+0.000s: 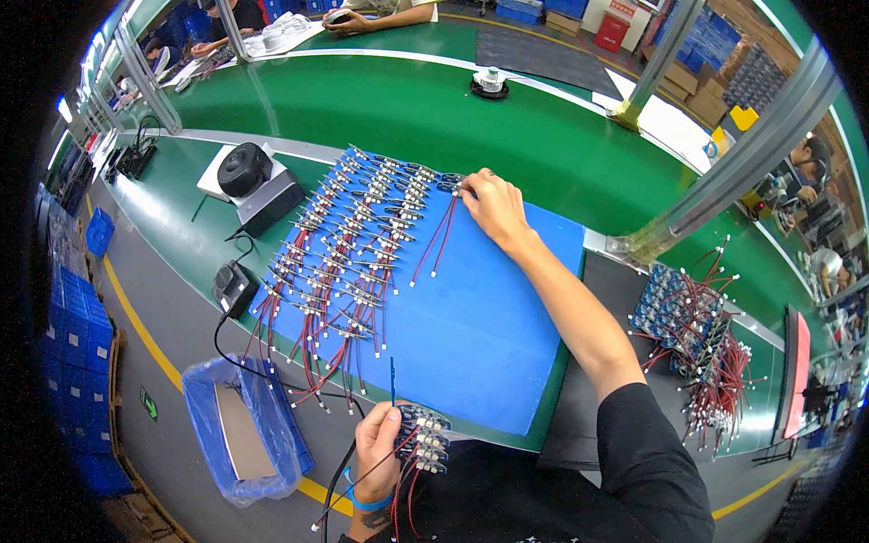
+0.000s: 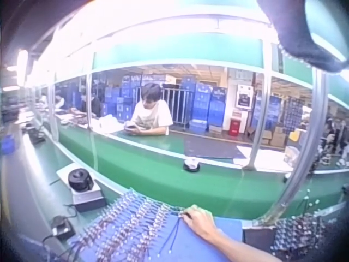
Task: The person assembles electronic components by connecting wires to circuit boards by hand.
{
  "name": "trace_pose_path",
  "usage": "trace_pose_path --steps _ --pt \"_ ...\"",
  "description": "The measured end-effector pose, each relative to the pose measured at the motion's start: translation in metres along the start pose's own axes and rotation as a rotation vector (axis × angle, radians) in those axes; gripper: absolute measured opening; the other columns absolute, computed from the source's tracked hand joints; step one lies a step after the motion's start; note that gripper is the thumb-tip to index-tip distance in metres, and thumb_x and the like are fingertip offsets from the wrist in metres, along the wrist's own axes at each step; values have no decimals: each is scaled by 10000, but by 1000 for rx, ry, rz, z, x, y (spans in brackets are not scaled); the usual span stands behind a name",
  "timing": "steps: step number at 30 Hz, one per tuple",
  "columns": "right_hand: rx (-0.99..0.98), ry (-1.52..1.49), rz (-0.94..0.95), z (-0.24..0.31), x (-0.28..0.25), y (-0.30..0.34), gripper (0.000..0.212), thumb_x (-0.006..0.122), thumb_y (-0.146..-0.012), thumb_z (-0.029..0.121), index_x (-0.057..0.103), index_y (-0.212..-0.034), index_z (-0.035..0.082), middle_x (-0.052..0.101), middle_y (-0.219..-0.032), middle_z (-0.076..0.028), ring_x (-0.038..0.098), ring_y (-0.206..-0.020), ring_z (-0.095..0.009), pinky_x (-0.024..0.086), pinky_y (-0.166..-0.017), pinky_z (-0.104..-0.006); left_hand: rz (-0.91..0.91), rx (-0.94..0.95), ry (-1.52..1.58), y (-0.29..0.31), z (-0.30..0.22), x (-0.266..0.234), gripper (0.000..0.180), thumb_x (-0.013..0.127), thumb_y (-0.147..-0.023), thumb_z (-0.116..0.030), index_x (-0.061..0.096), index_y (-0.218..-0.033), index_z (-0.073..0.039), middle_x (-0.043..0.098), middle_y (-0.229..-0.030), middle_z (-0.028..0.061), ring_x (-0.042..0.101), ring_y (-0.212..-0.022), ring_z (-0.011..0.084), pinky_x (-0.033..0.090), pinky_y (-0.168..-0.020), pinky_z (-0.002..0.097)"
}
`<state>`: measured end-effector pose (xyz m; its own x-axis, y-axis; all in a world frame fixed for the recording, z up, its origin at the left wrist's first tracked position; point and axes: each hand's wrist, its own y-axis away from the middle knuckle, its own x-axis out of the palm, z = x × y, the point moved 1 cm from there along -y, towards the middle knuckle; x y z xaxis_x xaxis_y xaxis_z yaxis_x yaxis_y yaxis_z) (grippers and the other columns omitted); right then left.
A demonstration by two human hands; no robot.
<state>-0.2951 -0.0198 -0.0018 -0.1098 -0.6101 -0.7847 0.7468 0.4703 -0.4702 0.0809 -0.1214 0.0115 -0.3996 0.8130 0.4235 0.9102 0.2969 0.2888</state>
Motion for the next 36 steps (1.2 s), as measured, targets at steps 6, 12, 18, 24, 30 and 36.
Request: trace_pose_path --steps 6,12,18,24,30,36 --pt "-12 1 -30 1 1 1 99 661 -841 133 675 -907 60 653 -923 -122 657 -811 -329 531 -688 -437 2 7 -15 0 -2 0 226 499 -1014 -107 628 -1094 61 676 -950 49 592 -851 70 477 -784 225" --pt "-40 -17 -115 1 1 -2 108 694 -815 105 690 -907 48 676 -901 -94 652 -712 -263 518 -656 -384 -3 11 -1 0 -2 0 226 501 -1014 -110 629 -1095 58 677 -949 48 599 -839 70 482 -770 219" --pt "7 18 -7 1 1 -1 89 654 -842 125 676 -908 69 645 -923 -116 656 -816 -338 530 -696 -447 1 12 -2 -1 -4 1 228 499 -1016 -111 629 -1098 57 677 -950 50 601 -840 71 482 -770 217" --pt "-93 -8 -180 17 -21 1 158 683 -841 177 687 -939 54 636 -932 -125 652 -779 -324 528 -680 -423 30 0 -7 -3 -3 1 235 503 -1017 -118 623 -1108 63 675 -965 53 597 -848 68 482 -771 219" --pt "227 -765 754 107 -89 62 287 741 -861 263 697 -988 10 674 -758 -86 593 -664 -117 476 -598 -292 -12 17 -32 -16 0 11 229 555 -997 -101 615 -1123 81 686 -941 53 608 -836 60 487 -743 211" --pt "138 -738 1216 132 -112 106 285 743 -871 222 690 -1039 -2 663 -754 -20 573 -656 -65 464 -569 -239 -2 48 54 -33 -5 25 194 555 -999 -111 604 -1065 65 702 -953 84 632 -848 77 500 -730 219"
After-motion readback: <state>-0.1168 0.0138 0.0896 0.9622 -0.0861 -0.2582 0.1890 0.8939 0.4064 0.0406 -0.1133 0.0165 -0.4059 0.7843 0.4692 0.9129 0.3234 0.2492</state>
